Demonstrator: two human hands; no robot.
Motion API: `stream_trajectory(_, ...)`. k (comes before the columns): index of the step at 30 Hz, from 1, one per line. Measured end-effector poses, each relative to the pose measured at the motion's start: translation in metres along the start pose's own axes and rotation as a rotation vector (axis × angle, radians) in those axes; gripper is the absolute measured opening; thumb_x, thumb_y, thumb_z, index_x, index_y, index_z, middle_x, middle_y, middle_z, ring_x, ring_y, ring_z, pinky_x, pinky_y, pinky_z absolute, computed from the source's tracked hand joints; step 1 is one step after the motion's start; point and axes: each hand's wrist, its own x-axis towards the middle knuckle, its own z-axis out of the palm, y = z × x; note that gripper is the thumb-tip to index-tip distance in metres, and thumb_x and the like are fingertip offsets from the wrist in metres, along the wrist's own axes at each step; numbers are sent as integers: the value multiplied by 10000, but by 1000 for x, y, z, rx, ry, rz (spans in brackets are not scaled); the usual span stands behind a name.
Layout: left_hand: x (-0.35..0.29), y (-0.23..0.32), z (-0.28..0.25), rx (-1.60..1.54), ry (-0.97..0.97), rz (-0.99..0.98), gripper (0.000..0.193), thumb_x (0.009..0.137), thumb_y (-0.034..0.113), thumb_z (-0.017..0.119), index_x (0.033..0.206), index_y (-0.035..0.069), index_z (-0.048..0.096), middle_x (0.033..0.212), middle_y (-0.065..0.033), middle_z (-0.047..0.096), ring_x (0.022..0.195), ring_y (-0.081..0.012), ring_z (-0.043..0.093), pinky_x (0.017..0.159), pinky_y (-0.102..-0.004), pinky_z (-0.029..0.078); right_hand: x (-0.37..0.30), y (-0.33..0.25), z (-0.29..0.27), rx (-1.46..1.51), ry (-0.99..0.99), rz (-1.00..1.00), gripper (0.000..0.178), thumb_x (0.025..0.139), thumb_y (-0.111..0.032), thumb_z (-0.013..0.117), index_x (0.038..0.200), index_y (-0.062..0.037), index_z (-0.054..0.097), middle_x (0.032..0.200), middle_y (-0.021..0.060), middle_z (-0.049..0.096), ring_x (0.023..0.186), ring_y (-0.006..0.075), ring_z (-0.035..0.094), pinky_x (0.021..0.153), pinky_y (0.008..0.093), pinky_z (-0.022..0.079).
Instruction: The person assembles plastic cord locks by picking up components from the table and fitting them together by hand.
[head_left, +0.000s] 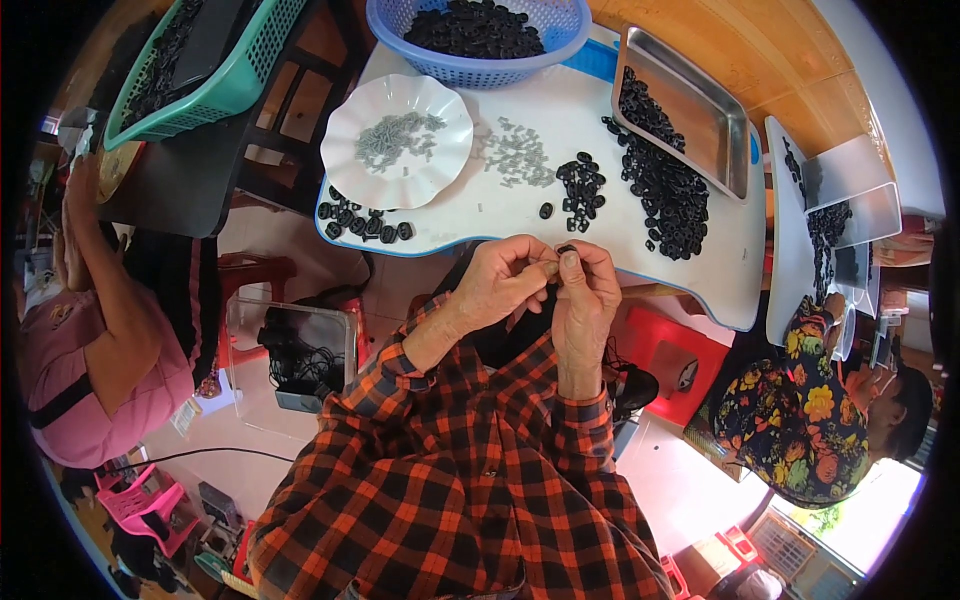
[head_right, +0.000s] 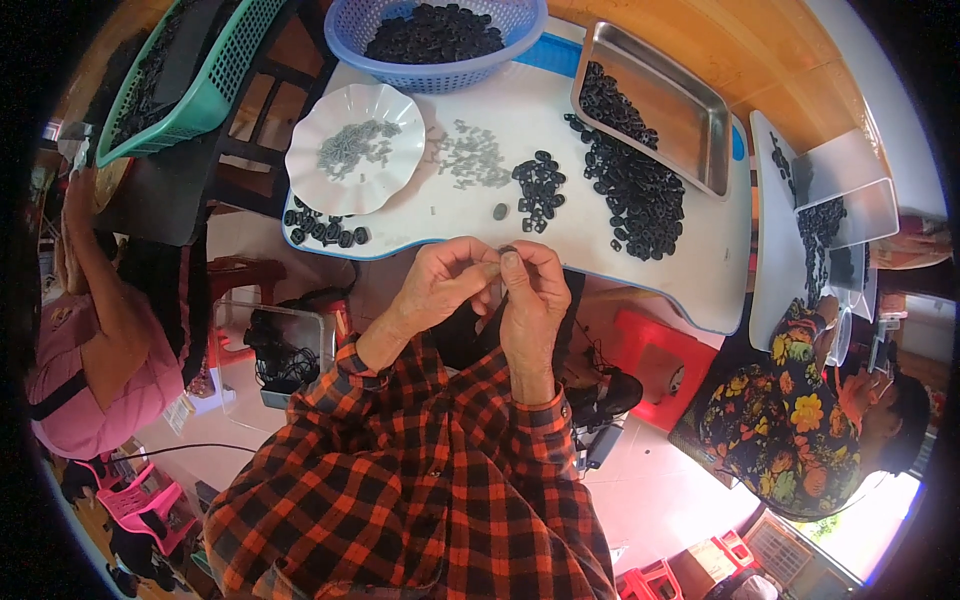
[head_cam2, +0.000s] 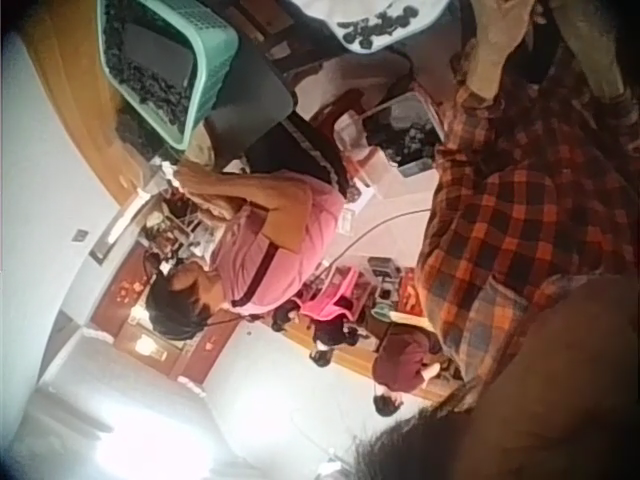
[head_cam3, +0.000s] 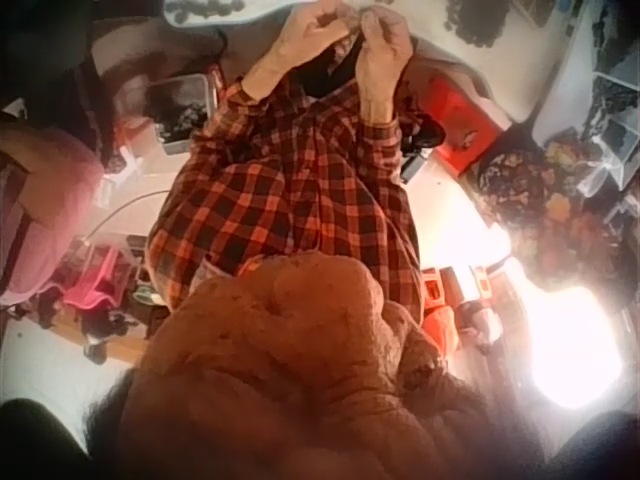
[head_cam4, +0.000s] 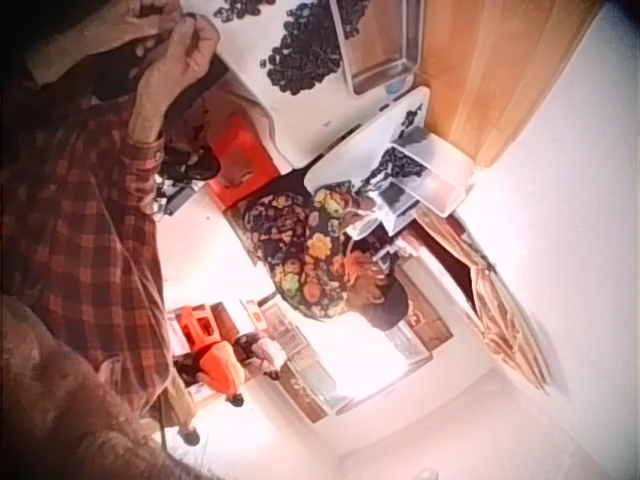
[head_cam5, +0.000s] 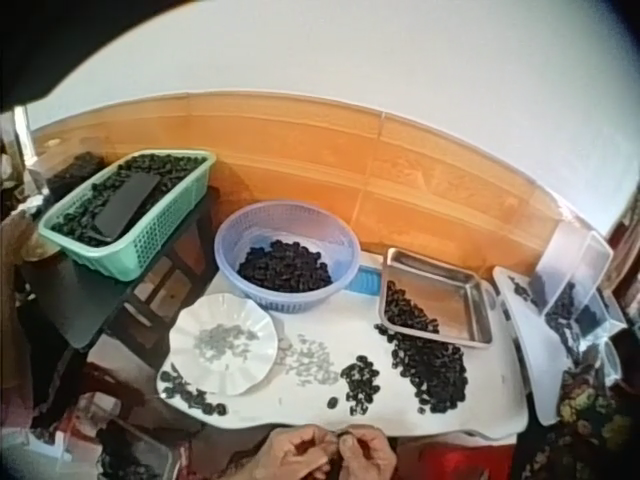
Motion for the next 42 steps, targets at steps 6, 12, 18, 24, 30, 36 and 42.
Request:
stream_trajectory(6,-1,-8,2,-212,-13,41,171,901,93,567,986,-49,611,730,-36,612,594,-69,584,528,-196,516,-1,1,3,89,30,46,96,879,-66,605,960,-20,580,881,27,603,702,56,511,550,178,402)
stream_trajectory(12,1,-15,-1,-299,-48,113,176,870,73,618,984,-60,611,752,-54,618,635,-84,603,540,-209,530,-4,0,7,102,67,70,100,880,-73,607,963,-23,582,875,27,606,656,53,502,505,171,387)
stream_trajectory(18,1,-17,-4,-392,-57,80,179,875,101,618,964,-53,613,755,-50,616,613,-85,588,524,-211,524,-3,1,7,116,35,84,110,873,-73,617,962,-15,593,865,34,620,668,57,519,541,175,406)
stream_trajectory(24,0,-15,-5,-416,29,86,185,905,128,582,968,-45,601,770,-57,613,582,-79,560,489,-213,498,-2,-1,6,66,61,74,114,854,-60,634,941,9,611,845,37,635,694,68,534,659,190,430)
stream_trajectory(30,0,-11,-10,-524,21,79,208,925,159,554,975,-42,578,761,-51,593,559,-76,541,468,-206,472,-5,-4,7,-61,30,30,127,862,-53,614,960,28,601,847,54,627,686,79,532,626,195,440)
stream_trajectory(36,-1,-10,-9,-545,24,57,206,929,157,547,958,-45,575,739,-46,582,555,-78,538,467,-201,467,-7,-10,12,-128,41,37,105,854,-24,611,943,30,614,820,37,624,675,62,525,625,179,428)
stream_trajectory(42,-1,-10,-10,-549,15,60,199,931,157,543,939,-38,578,723,-43,580,540,-75,532,458,-197,463,-7,-11,12,-135,22,38,101,846,-23,618,930,34,617,812,36,623,683,59,524,631,174,424)
